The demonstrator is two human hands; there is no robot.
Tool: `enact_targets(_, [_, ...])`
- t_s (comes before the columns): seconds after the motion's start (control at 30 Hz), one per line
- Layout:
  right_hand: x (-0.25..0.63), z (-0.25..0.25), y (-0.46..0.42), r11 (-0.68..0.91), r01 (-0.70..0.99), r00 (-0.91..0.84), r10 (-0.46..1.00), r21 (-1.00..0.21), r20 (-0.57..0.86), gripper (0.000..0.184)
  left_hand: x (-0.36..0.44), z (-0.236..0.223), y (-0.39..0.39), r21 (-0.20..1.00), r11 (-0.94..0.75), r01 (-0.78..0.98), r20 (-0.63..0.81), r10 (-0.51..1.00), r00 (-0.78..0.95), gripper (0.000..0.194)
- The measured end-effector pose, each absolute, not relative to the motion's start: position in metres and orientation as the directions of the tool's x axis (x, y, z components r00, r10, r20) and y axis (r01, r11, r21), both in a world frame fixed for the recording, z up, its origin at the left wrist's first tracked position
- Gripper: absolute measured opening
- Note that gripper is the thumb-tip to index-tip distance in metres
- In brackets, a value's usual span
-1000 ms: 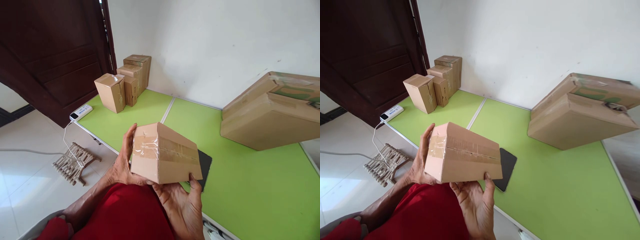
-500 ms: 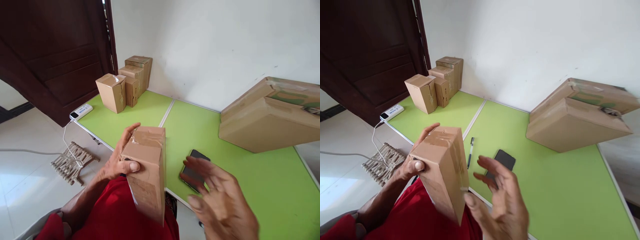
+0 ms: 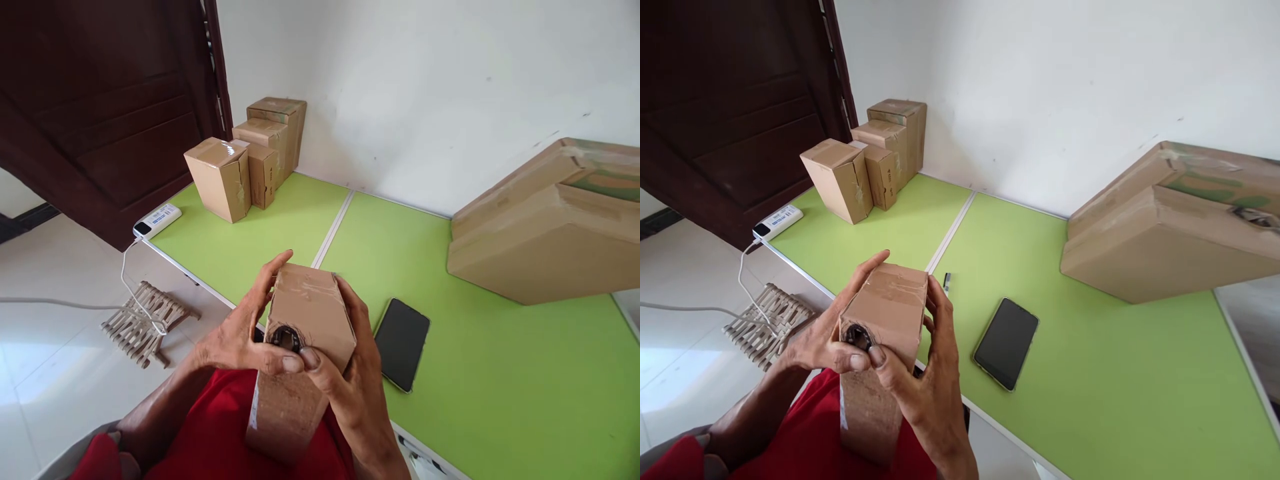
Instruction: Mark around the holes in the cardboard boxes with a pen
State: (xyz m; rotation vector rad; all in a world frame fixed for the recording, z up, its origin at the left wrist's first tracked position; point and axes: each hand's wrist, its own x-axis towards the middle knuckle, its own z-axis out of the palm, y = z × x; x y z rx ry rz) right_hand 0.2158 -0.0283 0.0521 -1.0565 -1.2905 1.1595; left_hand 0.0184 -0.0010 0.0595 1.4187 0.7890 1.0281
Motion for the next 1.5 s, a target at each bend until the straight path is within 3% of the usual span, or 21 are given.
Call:
enact_targets(0.17, [0.211, 0.045, -0.028, 0.052, -0.134, -0.093, 0.994, -0.990, 0.065, 0.085, 0.017, 0.059, -0.002, 0.996, -0.078, -0.042, 0.088, 0.920, 0.381, 0.123])
enact_targets(0.37, [0.212, 0.043, -0.026, 0.032, -0.161, -0.130, 0.990, -0.987, 0.053, 0.088, 0.014, 0.049, 0.002, 0.995, -0.011, -0.101, 0.048, 0.929, 0.367, 0.111])
enact_targets(0.47, [0.220, 0.029, -0.029, 0.043, -0.120, -0.131, 0.990, -0.992, 0.059, 0.072, 0.009, 0.044, 0.006, 0.978, 0.050, -0.202, 0.018, 0.948, 0.319, 0.110])
enact_targets(0.53, [0.227, 0.014, -0.031, 0.032, -0.024, -0.120, 0.992, -0.999, 0.035, 0.062, 0.003, 0.043, 0.011, 0.956, 0.066, -0.285, -0.001, 0.975, 0.222, 0.107])
enact_targets(0.6, [0.234, -0.003, -0.029, 0.008, 0.254, -0.074, 0.997, -0.967, -0.011, 0.058, -0.002, 0.043, 0.015, 0.938, 0.056, -0.341, -0.012, 0.991, 0.130, 0.104])
enact_targets(0.7, [0.244, -0.026, -0.017, -0.061, 0.665, 0.052, 0.998, -0.744, -0.036, 0.049, -0.007, 0.044, 0.020, 0.937, 0.022, -0.349, -0.007, 0.999, 0.044, 0.099])
enact_targets(0.8, [0.248, -0.039, 0.004, -0.144, 0.774, 0.147, 0.988, -0.617, -0.046, 0.036, -0.005, 0.040, 0.019, 0.941, 0.011, -0.338, -0.006, 1.000, 0.015, 0.098])
enact_targets(0.97, [0.244, -0.044, 0.039, -0.212, 0.835, 0.175, 0.977, -0.507, -0.119, 0.015, 0.005, 0.031, 0.015, 0.958, 0.148, -0.246, -0.084, 0.964, 0.251, 0.109])
enact_targets(1.03, [0.241, -0.044, 0.047, -0.232, 0.835, 0.181, 0.972, -0.499, -0.149, 0.005, 0.008, 0.029, 0.016, 0.964, 0.144, -0.225, -0.075, 0.954, 0.290, 0.109])
enact_targets(1.17, [0.240, -0.042, 0.051, -0.298, 0.785, 0.238, 0.955, -0.544, -0.180, 0.013, 0.005, 0.024, 0.019, 0.957, 0.154, -0.246, -0.080, 0.955, 0.284, 0.105])
enact_targets(1.27, [0.243, -0.037, 0.047, -0.316, 0.697, 0.264, 0.948, -0.644, -0.180, 0.019, -0.001, 0.019, 0.018, 0.948, 0.186, -0.259, -0.111, 0.953, 0.281, 0.105])
enact_targets(1.37, [0.249, -0.025, 0.039, -0.286, 0.533, 0.216, 0.956, -0.796, -0.200, 0.017, -0.002, 0.017, 0.016, 0.953, 0.173, -0.247, -0.107, 0.960, 0.260, 0.103])
enact_targets(1.43, [0.254, -0.012, 0.031, -0.253, 0.388, 0.137, 0.967, -0.886, -0.217, 0.031, 0.001, 0.019, 0.015, 0.959, 0.152, -0.238, -0.090, 0.964, 0.252, 0.101])
enact_targets(1.5, [0.257, 0.005, 0.022, -0.244, 0.121, 0.073, 0.969, -0.962, -0.237, 0.043, 0.005, 0.021, 0.016, 0.962, 0.149, -0.228, -0.090, 0.964, 0.251, 0.102])
